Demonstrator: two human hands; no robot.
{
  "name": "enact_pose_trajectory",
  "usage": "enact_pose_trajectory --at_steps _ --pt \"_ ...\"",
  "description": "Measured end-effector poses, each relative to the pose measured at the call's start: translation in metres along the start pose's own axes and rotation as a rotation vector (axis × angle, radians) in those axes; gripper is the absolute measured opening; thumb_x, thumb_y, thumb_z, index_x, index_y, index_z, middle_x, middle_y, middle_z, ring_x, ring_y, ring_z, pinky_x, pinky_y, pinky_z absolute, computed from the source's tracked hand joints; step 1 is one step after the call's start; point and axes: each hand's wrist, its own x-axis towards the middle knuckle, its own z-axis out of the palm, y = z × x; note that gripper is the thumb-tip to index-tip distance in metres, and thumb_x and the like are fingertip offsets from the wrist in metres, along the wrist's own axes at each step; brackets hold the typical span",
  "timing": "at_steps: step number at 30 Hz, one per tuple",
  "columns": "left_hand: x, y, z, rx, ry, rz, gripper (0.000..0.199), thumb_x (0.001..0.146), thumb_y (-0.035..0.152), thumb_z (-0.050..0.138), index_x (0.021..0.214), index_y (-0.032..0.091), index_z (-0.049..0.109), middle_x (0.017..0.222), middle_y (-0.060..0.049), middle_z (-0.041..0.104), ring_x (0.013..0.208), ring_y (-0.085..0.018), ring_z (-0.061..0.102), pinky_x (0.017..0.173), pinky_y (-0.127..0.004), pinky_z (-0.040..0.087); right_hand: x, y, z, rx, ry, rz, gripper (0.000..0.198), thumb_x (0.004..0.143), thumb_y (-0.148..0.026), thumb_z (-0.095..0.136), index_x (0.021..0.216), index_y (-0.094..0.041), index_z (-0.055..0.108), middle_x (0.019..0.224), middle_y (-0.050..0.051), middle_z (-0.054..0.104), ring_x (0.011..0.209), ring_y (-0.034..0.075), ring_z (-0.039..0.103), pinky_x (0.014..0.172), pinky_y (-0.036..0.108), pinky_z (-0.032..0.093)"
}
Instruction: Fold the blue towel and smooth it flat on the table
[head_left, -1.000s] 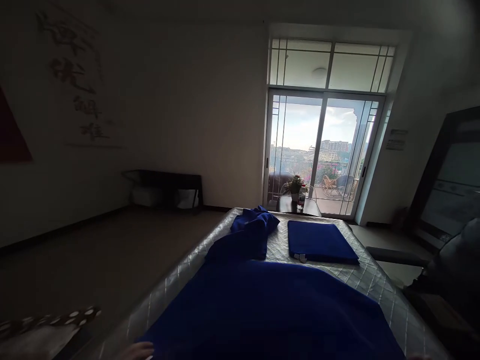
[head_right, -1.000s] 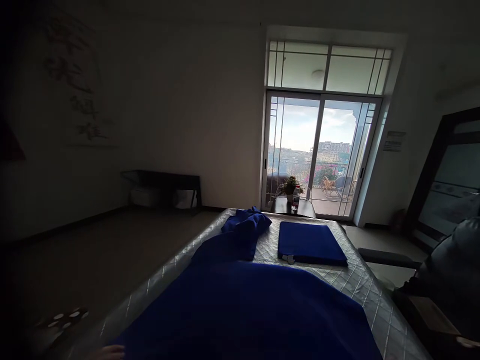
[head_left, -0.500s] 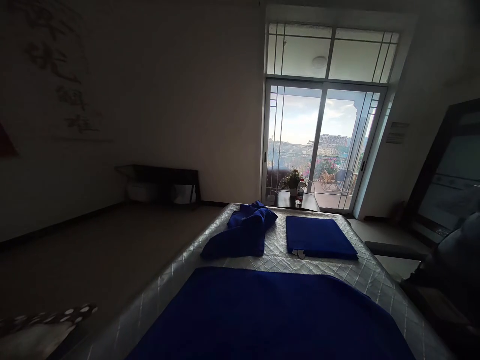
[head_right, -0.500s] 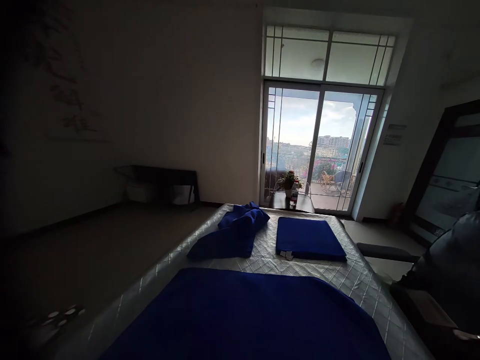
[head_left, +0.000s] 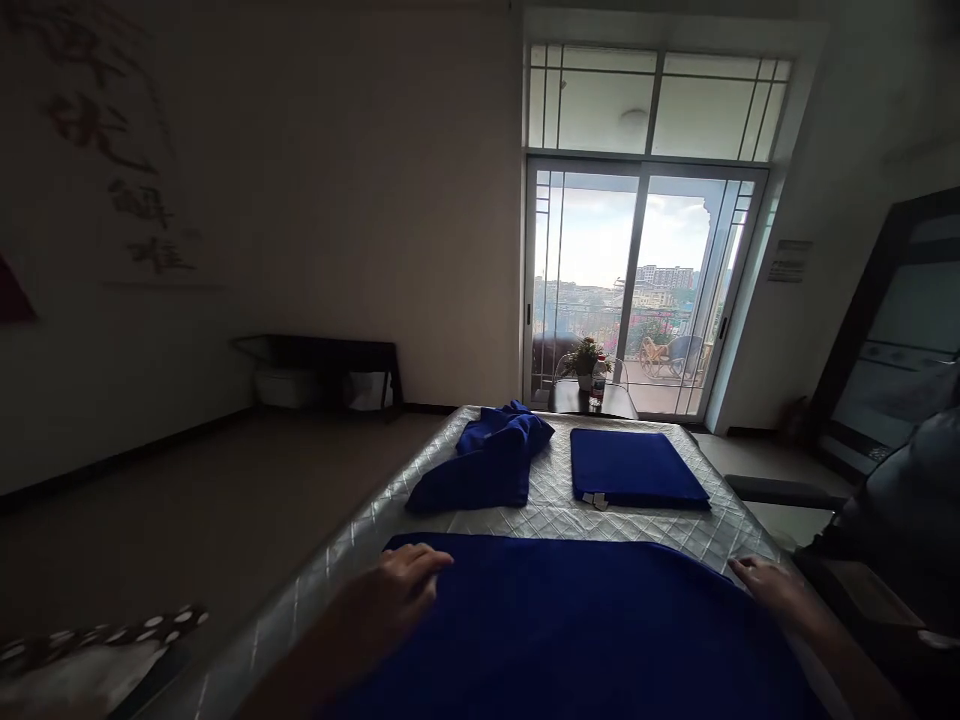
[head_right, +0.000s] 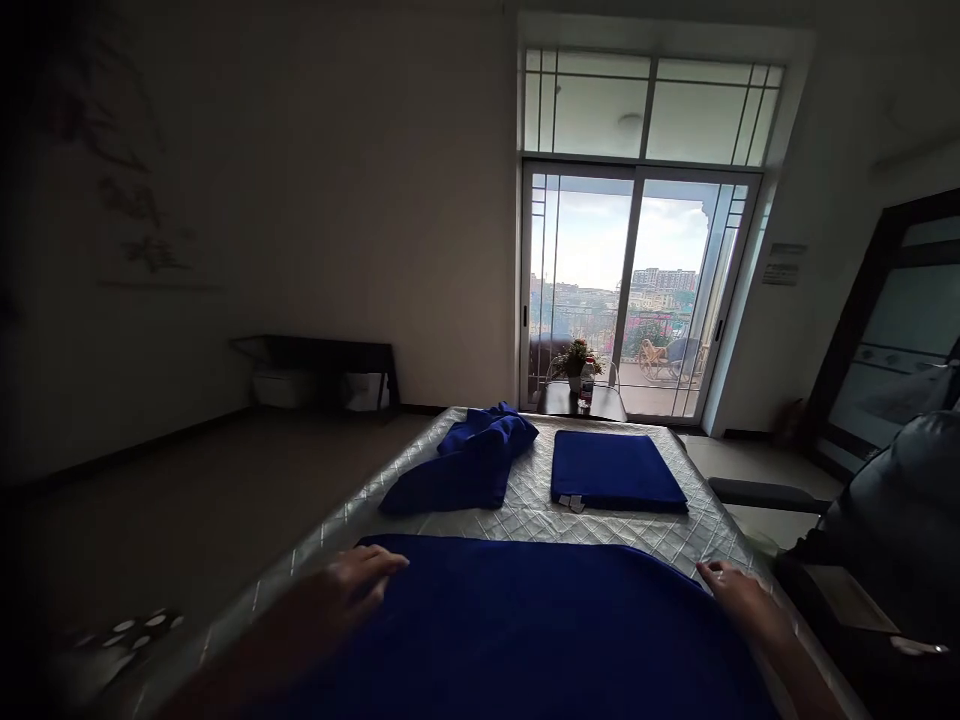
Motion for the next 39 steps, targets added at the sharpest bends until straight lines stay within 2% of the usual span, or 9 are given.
enact_pose_trajectory --at_steps 3,6,9,12,16,23,30,34,39 --pt "0.042 -0.001 0.032 -0.055 -0.189 -0.006 0.029 0.093 0.039 0.055 0.108 0.038 0.079 0.113 0.004 0.080 0.103 -0.027 0.077 0.095 -0.040 0.059 0.007 0.009 0.022 0.075 -0.146 -0.017 0.042 0.071 -0.069 0.057 0.083 -0.033 0.075 0.084 0.008 0.081 0.089 0.039 0.077 0.082 0.048 0.056" --pt "0.068 0.001 0.072 -0.063 -0.173 0.018 0.029 0.095 0.040 0.056 0.114 0.036 0.079 0.122 0.001 0.078 0.115 -0.030 0.073 0.101 -0.040 0.055 0.004 0.025 0.033 0.171 -0.193 -0.018 0.043 0.073 -0.069 0.056 0.094 -0.038 0.076 0.078 0.004 0.080 0.089 0.039 0.077 0.079 0.046 0.055" --pt "0.067 -0.002 0.110 -0.060 -0.116 0.024 0.034 0.095 0.040 0.060 0.126 0.039 0.074 0.141 0.002 0.070 0.132 -0.032 0.063 0.111 -0.039 0.048 0.004 0.037 0.031 0.157 -0.164 0.033 0.040 0.069 -0.071 0.056 0.084 -0.039 0.076 0.077 0.004 0.080 0.091 0.040 0.077 0.080 0.048 0.056" --pt "0.058 -0.007 0.131 -0.067 -0.127 0.012 0.041 0.098 0.042 0.057 0.138 0.037 0.067 0.152 -0.001 0.061 0.141 -0.031 0.054 0.120 -0.042 0.043 0.006 0.040 0.025 0.112 -0.167 0.067 0.039 0.068 -0.071 0.056 0.074 -0.038 0.076 0.081 0.006 0.081 0.095 0.041 0.076 0.083 0.049 0.056" --pt "0.055 -0.010 0.134 -0.076 -0.146 0.006 0.047 0.102 0.046 0.049 0.145 0.032 0.060 0.157 -0.004 0.055 0.147 -0.030 0.047 0.122 -0.049 0.040 0.003 0.032 0.022 0.151 -0.227 0.030 0.044 0.070 -0.071 0.059 0.087 -0.036 0.080 0.089 0.006 0.082 0.097 0.038 0.077 0.087 0.047 0.058" --pt "0.056 -0.011 0.134 -0.093 -0.141 -0.008 0.047 0.101 0.049 0.051 0.146 0.038 0.059 0.158 0.001 0.054 0.148 -0.033 0.046 0.121 -0.047 0.040 -0.005 0.018 0.018 0.316 -0.286 0.014 0.047 0.067 -0.066 0.072 0.098 -0.032 0.082 0.106 0.005 0.082 0.098 0.033 0.077 0.083 0.039 0.061" --pt "0.057 -0.013 0.134 -0.070 -0.213 -0.004 0.051 0.104 0.050 0.047 0.151 0.033 0.053 0.162 -0.003 0.049 0.151 -0.030 0.041 0.125 -0.052 0.036 0.002 0.022 0.015 0.384 -0.009 0.064 0.037 0.058 -0.061 0.072 0.074 -0.029 0.080 0.097 0.006 0.082 0.097 0.035 0.076 0.083 0.040 0.061" --pt "0.058 -0.008 0.130 -0.057 -0.246 -0.018 0.054 0.105 0.054 0.043 0.153 0.031 0.051 0.163 -0.005 0.046 0.153 -0.029 0.037 0.126 -0.052 0.032 0.005 0.031 0.024 0.258 0.039 -0.029 0.036 0.065 -0.062 0.063 0.069 -0.030 0.079 0.105 0.006 0.080 0.099 0.035 0.075 0.089 0.045 0.059" --pt "0.059 -0.006 0.129 -0.067 -0.244 -0.013 0.056 0.105 0.057 0.041 0.153 0.030 0.051 0.163 -0.005 0.045 0.154 -0.029 0.036 0.128 -0.053 0.029 0.007 0.034 0.034 0.079 0.061 -0.109 0.030 0.075 -0.050 0.055 0.073 -0.032 0.079 0.110 0.007 0.077 0.104 0.034 0.073 0.098 0.047 0.056"
